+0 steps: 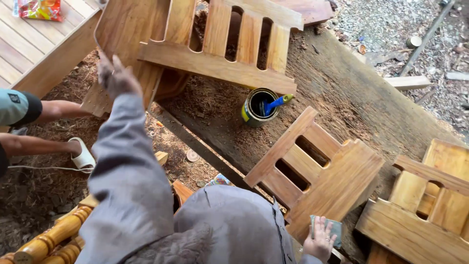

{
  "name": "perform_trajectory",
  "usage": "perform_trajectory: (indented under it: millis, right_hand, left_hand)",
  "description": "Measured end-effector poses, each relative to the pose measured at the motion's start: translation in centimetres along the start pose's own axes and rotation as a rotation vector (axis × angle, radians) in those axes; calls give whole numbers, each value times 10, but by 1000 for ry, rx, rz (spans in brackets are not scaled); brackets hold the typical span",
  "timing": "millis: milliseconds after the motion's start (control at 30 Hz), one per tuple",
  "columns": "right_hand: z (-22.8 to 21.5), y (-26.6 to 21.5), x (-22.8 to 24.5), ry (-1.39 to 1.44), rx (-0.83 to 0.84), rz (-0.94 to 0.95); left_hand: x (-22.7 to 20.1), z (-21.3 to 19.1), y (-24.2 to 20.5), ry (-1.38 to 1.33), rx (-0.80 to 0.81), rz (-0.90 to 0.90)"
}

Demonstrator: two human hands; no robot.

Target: The person sands a wooden piece with cutouts using a sanding block, then applies a dark stain with a brush. They continue sanding the edges and surfaces of the wood.

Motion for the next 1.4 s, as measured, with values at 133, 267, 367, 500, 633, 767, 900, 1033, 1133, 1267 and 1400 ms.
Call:
perform_trajectory:
  millis: [133, 267, 367, 500, 633, 767, 900, 1033, 1133, 1267, 1400]
  right_hand:
    - [2, -29, 12, -47, -3, -180]
    - [24, 14, -5, -77, 46, -168]
    - [56, 91, -29, -149, 69, -92]
    - [98, 117, -58, 110, 60, 17]
    - [53, 23, -25, -138, 185, -72]
    - [63, -92, -33, -63, 402, -110]
    - [58, -13, -16, -37, 119, -104]
    - [76, 24, -28, -81, 229, -9]
    - [56, 12, -6, 20, 198, -94]
    - [9, -41, 14, 32, 99, -317]
    - [28, 31, 6, 135, 156, -203]
  left_hand:
    - [17, -10, -115, -73, -255, 324]
    - [15, 36, -215, -253, -139, 442]
    - [-36, 36, -263, -651, 92, 700]
    - [-95, -22, -339, -591, 55, 732]
    - [-127, -6, -401, -690, 313, 983]
    - [-128, 5, -433, -593, 513, 1194]
    - [-154, -45, -371, -734, 493, 1191]
    - [-143, -166, -262, -1150, -524, 429]
    - [-184, -220, -258, -1076, -656, 910]
    - [-241, -169, -319, -621, -29, 1357]
    - [-272, -73, -420, -467, 394, 1326]
Point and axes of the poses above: each hand's wrist, its own y-axis towards the middle knuckle, its own z-axis out of the palm, x = y × z, the point moved 4 cm from there along y, towards the middle knuckle, and after that the axes turned 5 degrees about x, right-handed, at the moved point
